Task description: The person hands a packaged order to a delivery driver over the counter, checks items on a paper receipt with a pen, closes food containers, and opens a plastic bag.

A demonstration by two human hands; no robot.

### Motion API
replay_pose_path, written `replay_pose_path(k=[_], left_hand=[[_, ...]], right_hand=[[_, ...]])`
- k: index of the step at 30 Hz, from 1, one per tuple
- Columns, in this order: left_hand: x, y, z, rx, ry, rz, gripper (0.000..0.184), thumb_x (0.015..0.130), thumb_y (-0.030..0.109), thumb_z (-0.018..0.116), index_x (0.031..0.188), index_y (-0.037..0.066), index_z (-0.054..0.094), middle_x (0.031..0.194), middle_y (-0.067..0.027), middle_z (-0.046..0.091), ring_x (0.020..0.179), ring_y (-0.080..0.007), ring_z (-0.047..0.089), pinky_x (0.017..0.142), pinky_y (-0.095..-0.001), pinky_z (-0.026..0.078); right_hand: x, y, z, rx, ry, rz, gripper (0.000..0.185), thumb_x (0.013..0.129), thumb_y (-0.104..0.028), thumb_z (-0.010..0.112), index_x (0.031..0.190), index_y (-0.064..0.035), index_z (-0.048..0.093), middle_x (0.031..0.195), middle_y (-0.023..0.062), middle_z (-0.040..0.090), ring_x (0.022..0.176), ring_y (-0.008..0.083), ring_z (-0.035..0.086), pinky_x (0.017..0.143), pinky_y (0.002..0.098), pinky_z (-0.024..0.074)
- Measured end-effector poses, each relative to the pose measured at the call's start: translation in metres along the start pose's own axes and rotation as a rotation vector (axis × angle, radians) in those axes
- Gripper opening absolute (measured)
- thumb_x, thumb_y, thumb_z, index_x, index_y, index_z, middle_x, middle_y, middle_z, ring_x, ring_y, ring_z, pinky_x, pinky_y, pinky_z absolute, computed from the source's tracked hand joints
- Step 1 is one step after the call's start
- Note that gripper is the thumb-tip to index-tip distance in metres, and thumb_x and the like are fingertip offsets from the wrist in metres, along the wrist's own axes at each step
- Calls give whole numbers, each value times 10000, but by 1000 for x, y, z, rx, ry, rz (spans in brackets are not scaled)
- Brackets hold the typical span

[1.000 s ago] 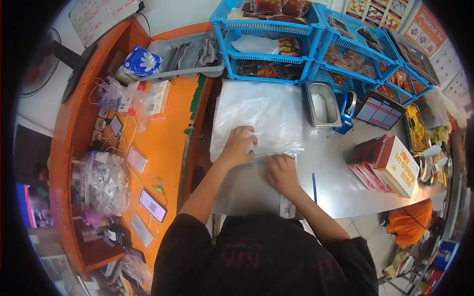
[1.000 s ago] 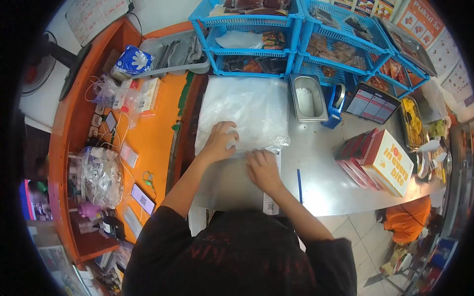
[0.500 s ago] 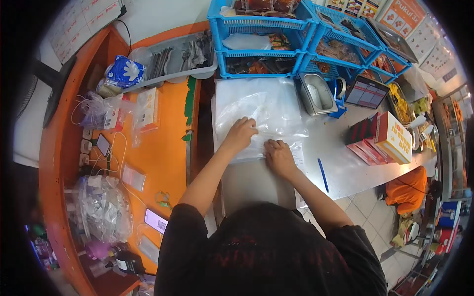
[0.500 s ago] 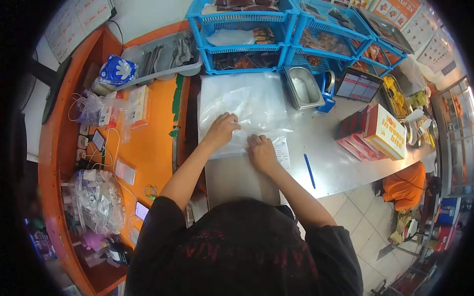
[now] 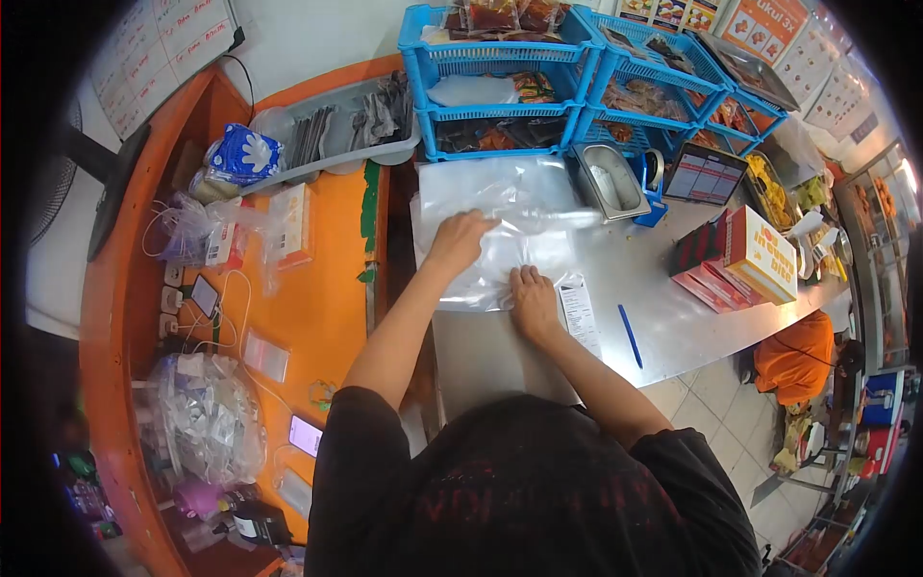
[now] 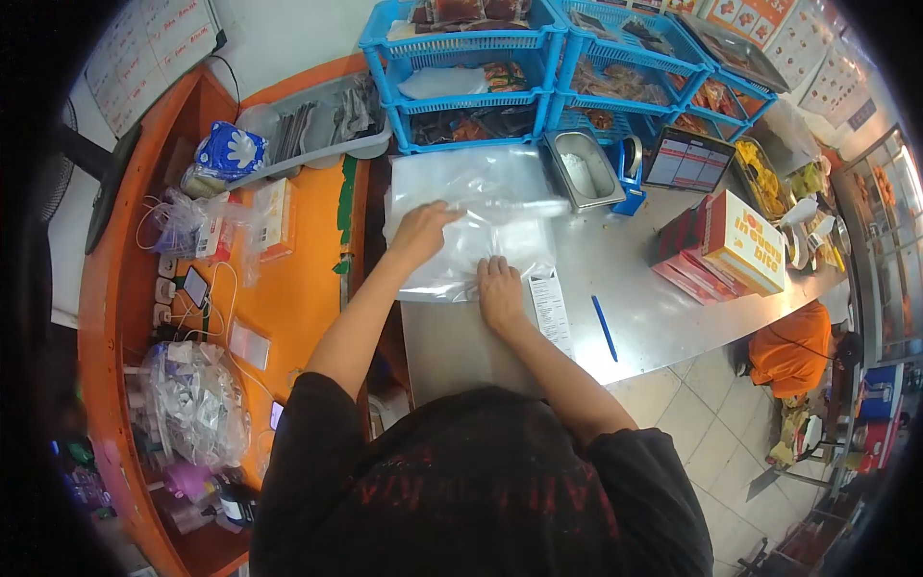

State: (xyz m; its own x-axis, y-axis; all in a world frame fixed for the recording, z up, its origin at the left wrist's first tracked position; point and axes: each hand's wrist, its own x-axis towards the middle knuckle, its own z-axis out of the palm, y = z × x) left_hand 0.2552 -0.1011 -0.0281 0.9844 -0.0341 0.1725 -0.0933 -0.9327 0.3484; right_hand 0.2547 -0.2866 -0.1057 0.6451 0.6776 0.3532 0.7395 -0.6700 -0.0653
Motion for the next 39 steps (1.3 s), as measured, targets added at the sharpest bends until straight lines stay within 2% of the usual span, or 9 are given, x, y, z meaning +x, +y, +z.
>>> replay_pose_path(k=[7, 13, 16, 21, 27, 29, 33, 36, 39], left_hand=[[23, -9, -16, -11, 136, 37, 468, 678, -86, 494, 1056, 135, 659, 877, -151, 585, 847, -334, 583, 761, -408, 464], [10, 2, -13, -53, 47, -75, 427, 682, -26, 548, 1066, 126, 656, 1017, -151, 579, 931, -341, 560, 802, -418, 449], [-17, 29, -4, 18, -2, -3, 366, 666, 126, 663, 1031, 140, 670, 1181, -153, 512, 1090, -335, 479, 893, -466, 377], [-40, 49, 31, 188, -86, 17, 280, 612, 201, 729, 862, 97, 655, 1346, -155, 374, 1226, -310, 353, 970, -492, 263], [-21, 17, 54, 179, 27, -27, 215, 642, 104, 662, 855, 97, 635, 1296, -134, 425, 1157, -295, 410, 930, -466, 287], [-16, 14, 50, 162, 22, -57, 165, 676, 93, 634, 841, 95, 643, 1272, -130, 444, 1119, -288, 435, 915, -469, 293], [-10, 15, 42, 116, -84, -97, 136, 669, 159, 660, 802, 129, 654, 1280, -126, 443, 1115, -295, 438, 916, -480, 288], [-10, 27, 34, 80, -278, -235, 260, 626, 275, 708, 837, 128, 669, 1356, -153, 377, 1218, -340, 358, 988, -533, 224], [-3, 58, 16, 244, -403, -273, 416, 572, 362, 739, 894, 106, 676, 1418, -175, 297, 1304, -377, 247, 1040, -585, 127]], right_hand=[[34, -3, -30, 151, -453, 138, 225, 682, -51, 582, 896, 17, 607, 931, 149, 598, 961, 256, 547, 777, 368, 435], [0, -20, -65, 119, 63, -134, 146, 683, -53, 565, 799, 12, 624, 897, 177, 603, 1050, 331, 481, 965, 447, 313], [-23, -18, -62, 139, -211, -195, 164, 691, -53, 553, 830, 4, 619, 909, 168, 607, 1059, 337, 481, 1006, 446, 275], [-44, -16, -67, 146, -173, -248, 226, 692, -46, 547, 915, -22, 581, 839, 128, 614, 990, 287, 508, 914, 417, 332], [-11, -2, -204, 579, -452, -207, 150, 672, -19, 560, 821, -20, 544, 745, 164, 594, 816, 342, 553, 711, 424, 407], [-14, 3, -241, 595, -706, -406, 291, 698, -62, 608, 968, 10, 525, 787, 222, 576, 809, 392, 552, 698, 433, 426], [-21, 14, -220, 820, -460, -104, 505, 726, -155, 673, 1150, -8, 443, 798, 180, 584, 791, 355, 569, 754, 401, 435], [-28, 21, -121, -20, -36, -212, 673, 706, -236, 718, 1250, -26, 383, 928, 213, 601, 931, 354, 584, 826, 396, 455], [-33, 2, -85, 262, -661, -125, 340, 773, -247, 645, 1010, -16, 567, 880, 178, 641, 846, 340, 628, 737, 418, 495]])
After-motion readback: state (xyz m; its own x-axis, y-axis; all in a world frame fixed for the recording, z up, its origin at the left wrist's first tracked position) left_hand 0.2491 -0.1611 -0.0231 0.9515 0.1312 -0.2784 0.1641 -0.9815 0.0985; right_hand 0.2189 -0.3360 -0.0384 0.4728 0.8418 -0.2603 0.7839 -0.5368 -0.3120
